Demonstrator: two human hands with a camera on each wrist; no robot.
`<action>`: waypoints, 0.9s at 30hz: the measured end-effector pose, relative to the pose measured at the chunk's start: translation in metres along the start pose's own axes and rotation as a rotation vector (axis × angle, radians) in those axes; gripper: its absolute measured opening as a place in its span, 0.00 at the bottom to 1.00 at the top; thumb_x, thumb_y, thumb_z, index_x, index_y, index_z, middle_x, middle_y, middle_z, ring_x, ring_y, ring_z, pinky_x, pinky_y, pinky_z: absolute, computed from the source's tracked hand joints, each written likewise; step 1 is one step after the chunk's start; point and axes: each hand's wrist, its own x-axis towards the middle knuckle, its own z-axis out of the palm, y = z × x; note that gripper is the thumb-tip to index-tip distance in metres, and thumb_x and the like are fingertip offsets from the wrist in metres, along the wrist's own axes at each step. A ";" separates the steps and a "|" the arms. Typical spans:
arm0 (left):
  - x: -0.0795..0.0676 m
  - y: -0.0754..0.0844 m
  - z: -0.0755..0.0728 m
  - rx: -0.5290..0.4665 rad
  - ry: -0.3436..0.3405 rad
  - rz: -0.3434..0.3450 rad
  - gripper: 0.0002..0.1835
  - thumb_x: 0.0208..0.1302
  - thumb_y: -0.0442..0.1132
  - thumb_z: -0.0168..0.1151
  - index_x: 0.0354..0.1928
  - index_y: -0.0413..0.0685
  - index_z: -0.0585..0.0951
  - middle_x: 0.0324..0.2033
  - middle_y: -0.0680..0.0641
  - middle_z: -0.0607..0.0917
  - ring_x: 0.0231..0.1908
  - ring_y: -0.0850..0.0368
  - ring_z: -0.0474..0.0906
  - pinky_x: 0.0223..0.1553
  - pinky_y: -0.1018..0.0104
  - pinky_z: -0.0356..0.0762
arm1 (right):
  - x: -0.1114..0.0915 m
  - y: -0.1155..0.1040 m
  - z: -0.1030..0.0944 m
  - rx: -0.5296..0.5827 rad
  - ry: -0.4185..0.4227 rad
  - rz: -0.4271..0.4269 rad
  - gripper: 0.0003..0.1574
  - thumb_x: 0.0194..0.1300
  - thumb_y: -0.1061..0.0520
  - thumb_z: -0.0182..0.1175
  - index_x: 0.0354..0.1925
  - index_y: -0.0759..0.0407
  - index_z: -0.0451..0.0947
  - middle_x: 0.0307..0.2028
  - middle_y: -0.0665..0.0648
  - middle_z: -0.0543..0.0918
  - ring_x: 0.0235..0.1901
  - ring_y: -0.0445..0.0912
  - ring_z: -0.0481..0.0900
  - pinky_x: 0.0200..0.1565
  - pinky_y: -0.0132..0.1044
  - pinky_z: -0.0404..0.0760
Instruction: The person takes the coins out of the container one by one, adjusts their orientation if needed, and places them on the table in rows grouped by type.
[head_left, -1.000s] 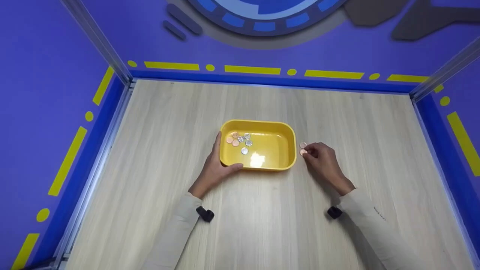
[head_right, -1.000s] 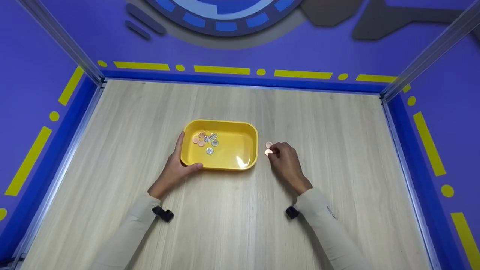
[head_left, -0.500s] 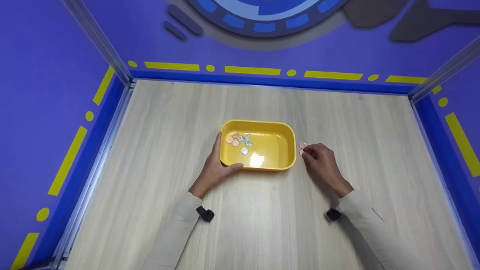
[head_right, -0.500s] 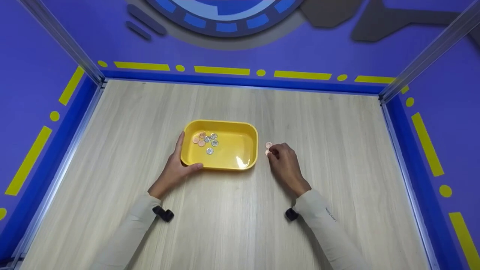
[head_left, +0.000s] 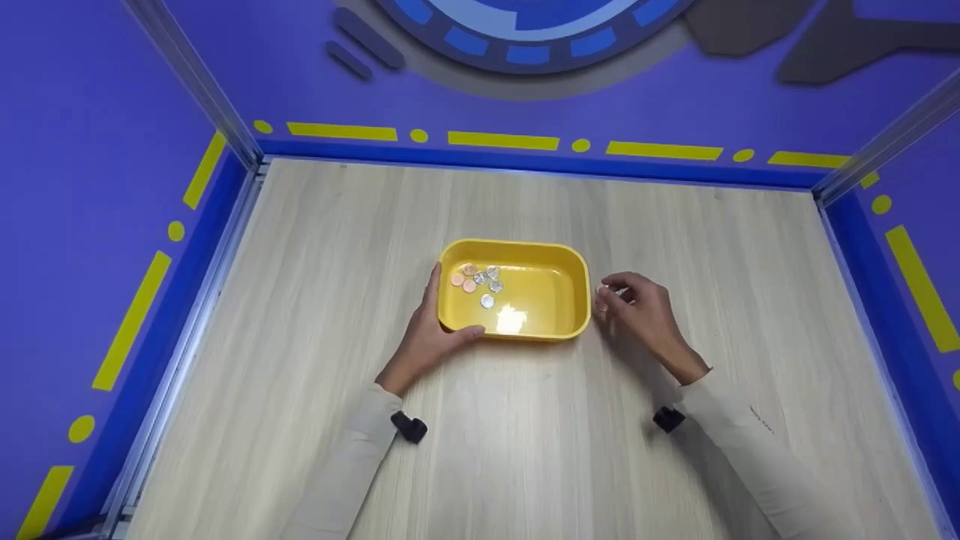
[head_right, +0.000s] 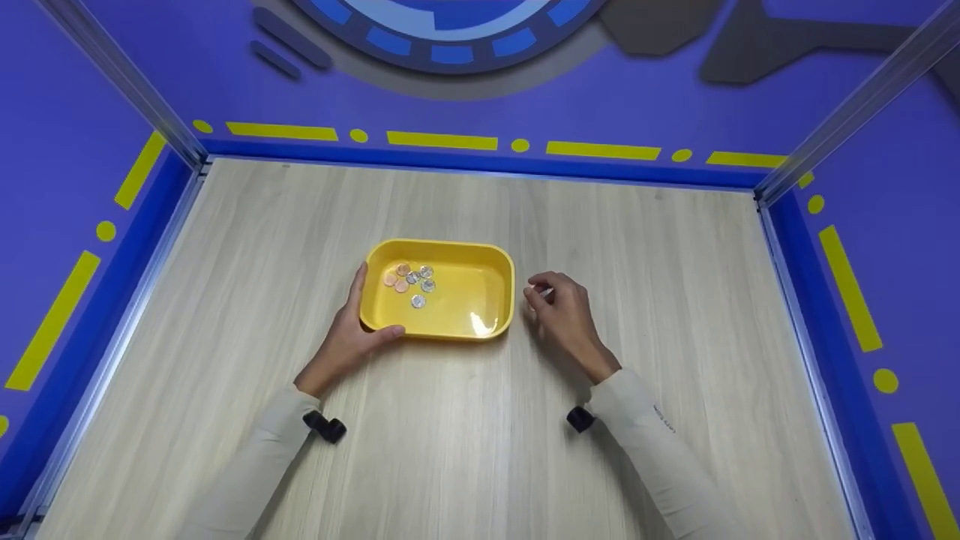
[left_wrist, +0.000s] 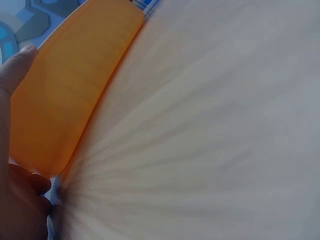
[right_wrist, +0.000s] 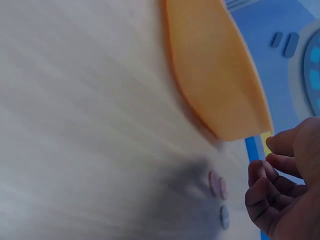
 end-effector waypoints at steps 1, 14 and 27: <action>0.000 0.000 0.000 -0.001 -0.001 0.001 0.75 0.58 0.56 0.86 0.91 0.50 0.40 0.86 0.42 0.61 0.75 0.48 0.70 0.77 0.47 0.65 | 0.001 -0.004 0.000 0.008 -0.005 -0.003 0.13 0.77 0.62 0.69 0.55 0.70 0.88 0.44 0.63 0.90 0.35 0.51 0.85 0.36 0.24 0.80; 0.001 -0.001 0.000 0.012 0.003 -0.020 0.76 0.56 0.59 0.87 0.91 0.52 0.40 0.86 0.43 0.61 0.77 0.49 0.69 0.79 0.48 0.63 | 0.018 -0.047 0.009 -0.014 -0.066 -0.155 0.11 0.73 0.67 0.71 0.52 0.71 0.89 0.43 0.63 0.90 0.36 0.52 0.86 0.37 0.25 0.80; 0.000 0.001 -0.001 0.006 -0.003 -0.020 0.75 0.58 0.57 0.86 0.91 0.52 0.40 0.86 0.41 0.61 0.76 0.47 0.69 0.78 0.48 0.64 | 0.039 -0.068 0.019 -0.077 -0.186 -0.247 0.12 0.74 0.63 0.72 0.52 0.69 0.89 0.44 0.61 0.90 0.38 0.52 0.87 0.41 0.37 0.85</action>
